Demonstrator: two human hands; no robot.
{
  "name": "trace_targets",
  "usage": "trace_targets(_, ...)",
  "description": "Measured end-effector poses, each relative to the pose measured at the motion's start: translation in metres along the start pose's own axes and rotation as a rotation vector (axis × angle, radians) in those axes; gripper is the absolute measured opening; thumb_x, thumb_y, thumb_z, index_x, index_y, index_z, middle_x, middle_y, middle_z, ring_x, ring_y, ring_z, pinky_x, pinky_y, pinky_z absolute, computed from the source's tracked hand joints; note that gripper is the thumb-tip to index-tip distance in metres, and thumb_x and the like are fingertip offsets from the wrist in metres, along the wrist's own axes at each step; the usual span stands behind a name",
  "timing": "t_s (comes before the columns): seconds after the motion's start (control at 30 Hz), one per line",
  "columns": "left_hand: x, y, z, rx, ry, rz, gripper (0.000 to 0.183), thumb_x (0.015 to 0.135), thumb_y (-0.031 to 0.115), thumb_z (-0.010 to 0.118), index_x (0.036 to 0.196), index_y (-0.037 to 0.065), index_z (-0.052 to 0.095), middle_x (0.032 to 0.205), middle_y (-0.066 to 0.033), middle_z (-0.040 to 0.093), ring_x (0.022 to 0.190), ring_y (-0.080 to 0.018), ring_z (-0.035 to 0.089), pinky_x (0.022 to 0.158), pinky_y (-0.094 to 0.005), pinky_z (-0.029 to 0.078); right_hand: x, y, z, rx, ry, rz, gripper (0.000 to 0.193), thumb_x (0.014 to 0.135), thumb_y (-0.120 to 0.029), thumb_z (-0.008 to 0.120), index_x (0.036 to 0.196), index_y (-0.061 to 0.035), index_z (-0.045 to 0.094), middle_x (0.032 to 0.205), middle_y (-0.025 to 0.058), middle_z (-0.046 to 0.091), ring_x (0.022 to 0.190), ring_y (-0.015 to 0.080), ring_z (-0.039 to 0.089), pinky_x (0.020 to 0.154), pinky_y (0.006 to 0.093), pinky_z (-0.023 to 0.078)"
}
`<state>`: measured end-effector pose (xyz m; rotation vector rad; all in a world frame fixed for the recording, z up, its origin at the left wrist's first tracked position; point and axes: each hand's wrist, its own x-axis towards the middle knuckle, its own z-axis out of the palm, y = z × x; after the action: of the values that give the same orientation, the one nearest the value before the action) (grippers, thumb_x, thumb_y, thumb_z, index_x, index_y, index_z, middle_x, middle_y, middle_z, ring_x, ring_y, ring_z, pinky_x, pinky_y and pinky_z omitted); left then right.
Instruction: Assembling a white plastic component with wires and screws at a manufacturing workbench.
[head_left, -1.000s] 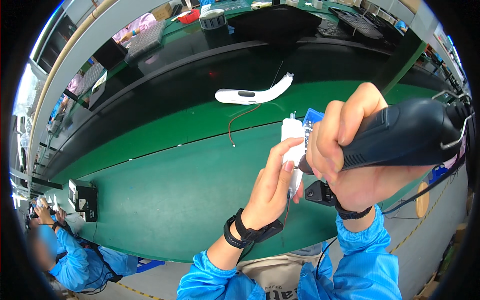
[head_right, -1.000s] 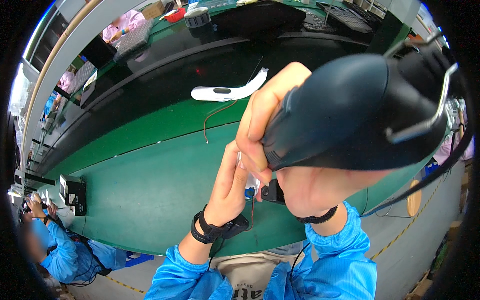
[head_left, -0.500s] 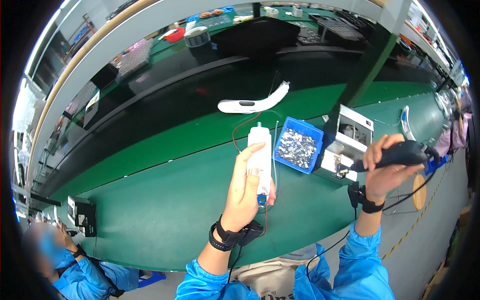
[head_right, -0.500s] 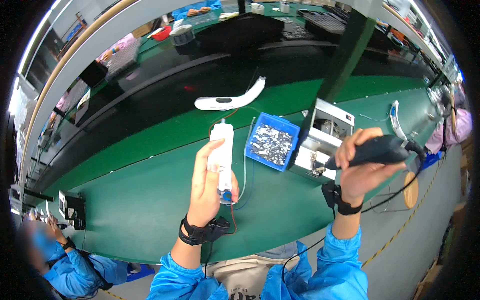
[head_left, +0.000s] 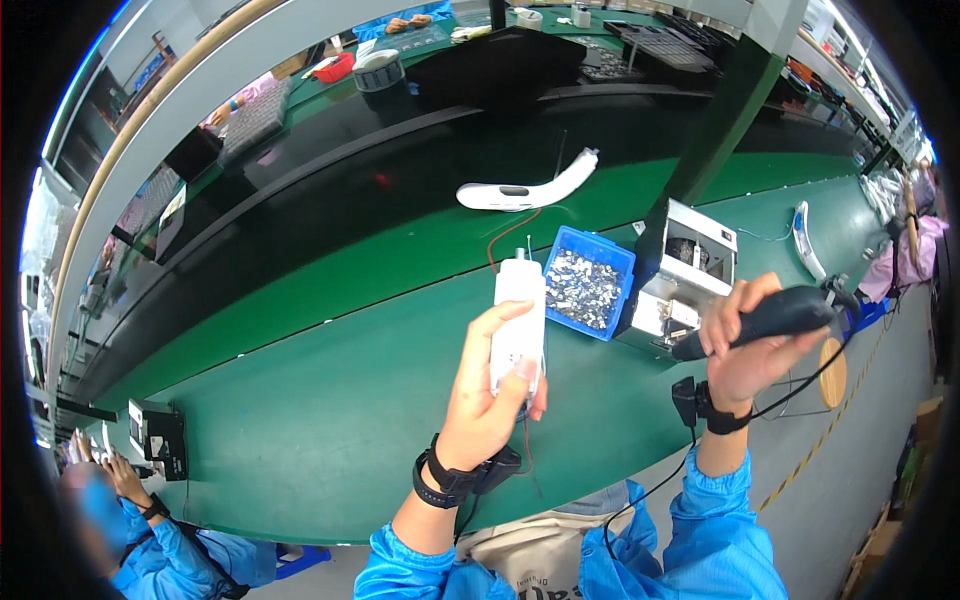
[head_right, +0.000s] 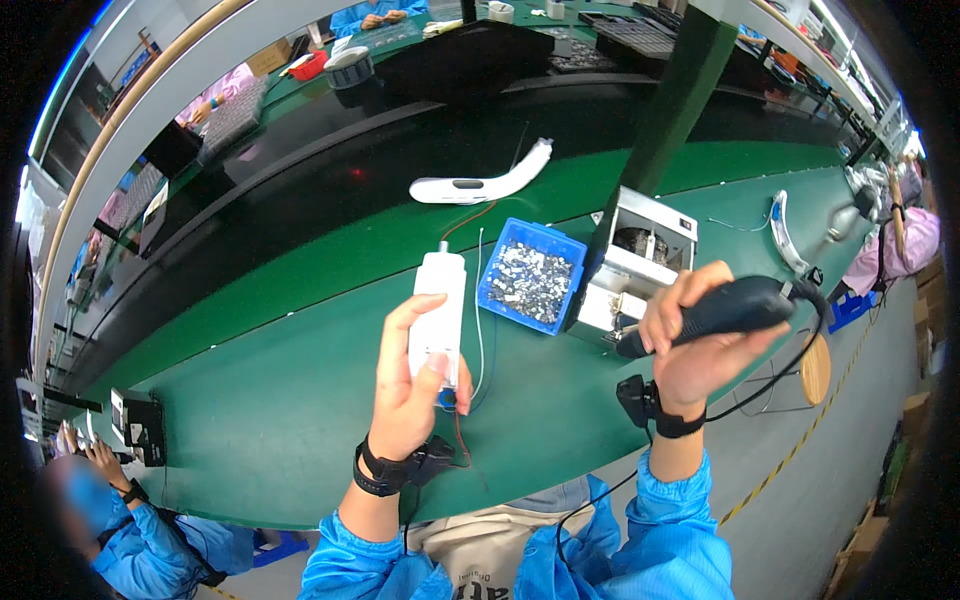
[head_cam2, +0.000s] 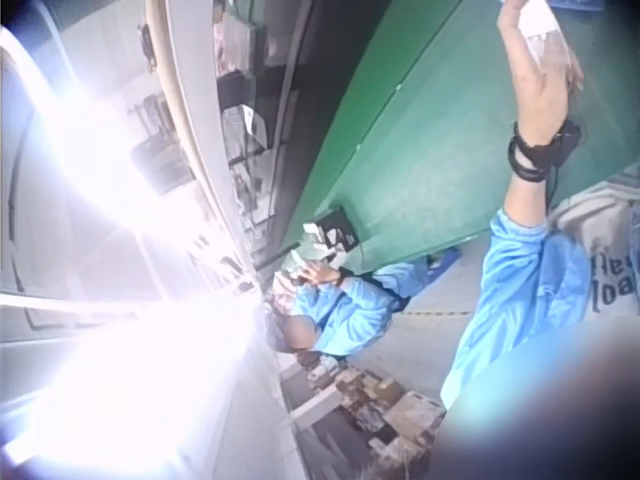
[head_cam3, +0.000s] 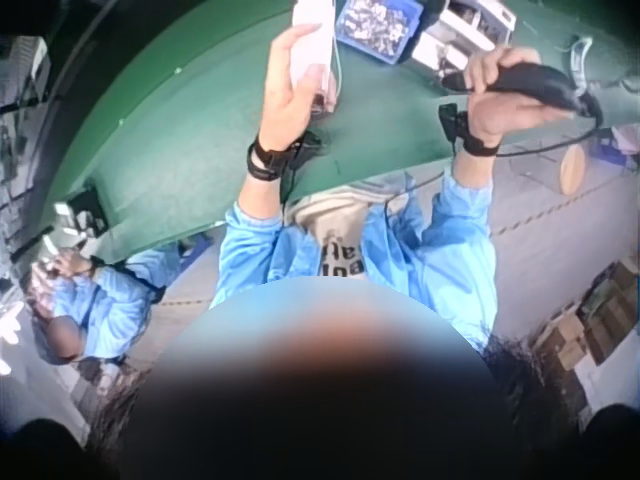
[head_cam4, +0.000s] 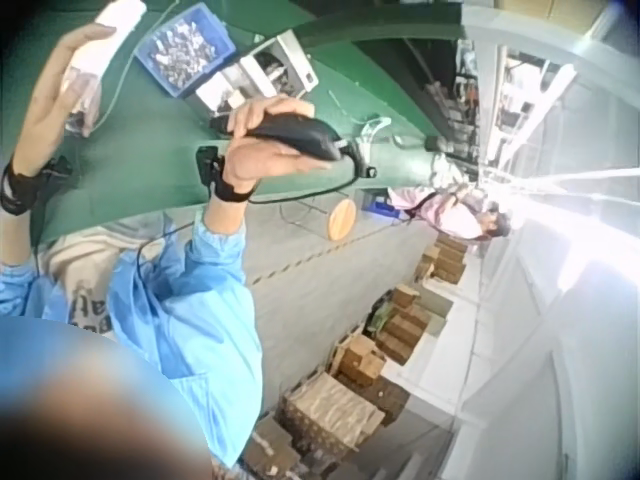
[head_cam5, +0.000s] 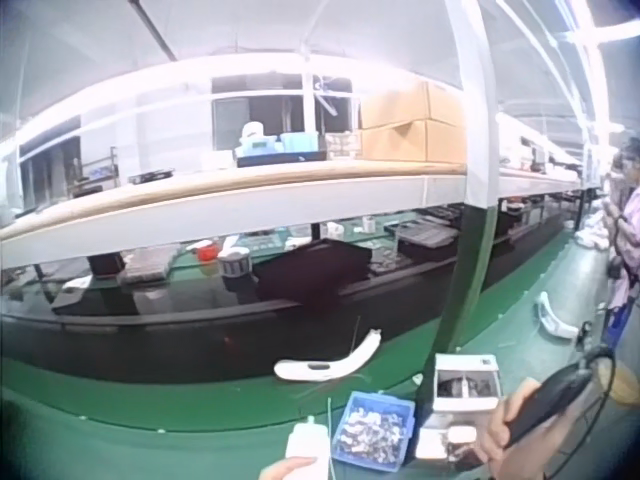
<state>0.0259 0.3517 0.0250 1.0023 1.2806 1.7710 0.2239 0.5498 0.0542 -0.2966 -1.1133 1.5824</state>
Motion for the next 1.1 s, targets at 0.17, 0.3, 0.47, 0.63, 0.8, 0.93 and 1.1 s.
trace_targets(0.17, -0.004, 0.002, 0.006, -0.007, -0.039, -0.052, 0.052, 0.106, 0.000, 0.050, 0.155, 0.009, 0.034, 0.077, -0.0062, 0.061, 0.064, -0.0119, 0.058, 0.059, -0.0274, 0.050, -0.007, -0.037, 0.056, 0.219, -0.207, -0.160, 0.070, 0.097, -0.081, 0.049, 0.094, -0.0112, 0.043, 0.063, 0.0018, 0.045, 0.040, 0.0121, 0.039, 0.035, 0.0282, 0.035)
trace_targets(0.3, -0.006, 0.002, 0.005, 0.013, -0.092, -0.076, 0.052, 0.107, 0.001, 0.050, 0.156, 0.009, 0.036, 0.081, -0.0037, 0.060, 0.067, -0.0101, 0.059, 0.060, -0.0264, 0.050, -0.014, -0.040, 0.098, 0.352, -0.391, -0.208, 0.053, 0.105, -0.063, 0.053, 0.096, -0.0118, 0.043, 0.064, 0.0049, 0.049, 0.042, 0.0153, 0.043, 0.038, 0.0312, 0.041)
trace_targets(0.47, -0.007, -0.001, 0.005, 0.020, -0.132, -0.037, 0.051, 0.106, -0.001, 0.050, 0.156, 0.008, 0.039, 0.097, -0.0061, 0.061, 0.069, -0.0100, 0.060, 0.061, -0.0277, 0.052, -0.022, -0.030, 0.125, 0.298, -0.469, -0.222, 0.049, 0.110, -0.057, 0.044, 0.095, -0.0108, 0.044, 0.066, 0.0089, 0.054, 0.043, 0.0211, 0.051, 0.040, 0.0359, 0.045)
trace_targets(0.63, -0.008, -0.003, 0.002, 0.061, -0.152, 0.014, 0.051, 0.105, -0.001, 0.049, 0.155, 0.008, 0.041, 0.099, -0.0063, 0.062, 0.071, -0.0103, 0.061, 0.062, -0.0281, 0.052, -0.025, -0.022, 0.126, 0.243, -0.489, -0.181, 0.048, 0.109, -0.056, 0.046, 0.096, -0.0097, 0.045, 0.067, 0.0094, 0.055, 0.042, 0.0232, 0.052, 0.041, 0.0391, 0.046)
trace_targets(0.8, -0.007, -0.001, 0.004, 0.078, -0.166, 0.027, 0.052, 0.104, -0.001, 0.050, 0.155, 0.008, 0.042, 0.099, -0.0068, 0.064, 0.071, -0.0115, 0.063, 0.063, -0.0287, 0.053, -0.025, -0.023, 0.126, 0.230, -0.520, -0.161, 0.049, 0.109, -0.057, 0.046, 0.098, -0.0095, 0.045, 0.069, 0.0094, 0.055, 0.043, 0.0232, 0.053, 0.042, 0.0388, 0.046)
trace_targets(0.93, -0.007, -0.002, 0.002, 0.090, -0.144, 0.014, 0.053, 0.103, -0.002, 0.050, 0.155, 0.008, 0.043, 0.099, -0.0072, 0.064, 0.071, -0.0115, 0.064, 0.063, -0.0290, 0.053, -0.024, -0.015, 0.125, 0.238, -0.534, -0.163, 0.050, 0.108, -0.059, 0.047, 0.099, -0.0093, 0.045, 0.071, 0.0098, 0.058, 0.045, 0.0235, 0.054, 0.043, 0.0388, 0.048)
trace_targets(1.1, -0.006, -0.005, 0.006, 0.130, -0.147, 0.040, 0.056, 0.100, -0.003, 0.049, 0.155, 0.008, 0.043, 0.100, -0.0079, 0.065, 0.071, -0.0119, 0.065, 0.065, -0.0289, 0.054, -0.026, -0.014, 0.124, 0.243, -0.547, -0.171, 0.051, 0.109, -0.059, 0.046, 0.100, -0.0090, 0.045, 0.074, 0.0109, 0.060, 0.047, 0.0241, 0.057, 0.046, 0.0391, 0.050)
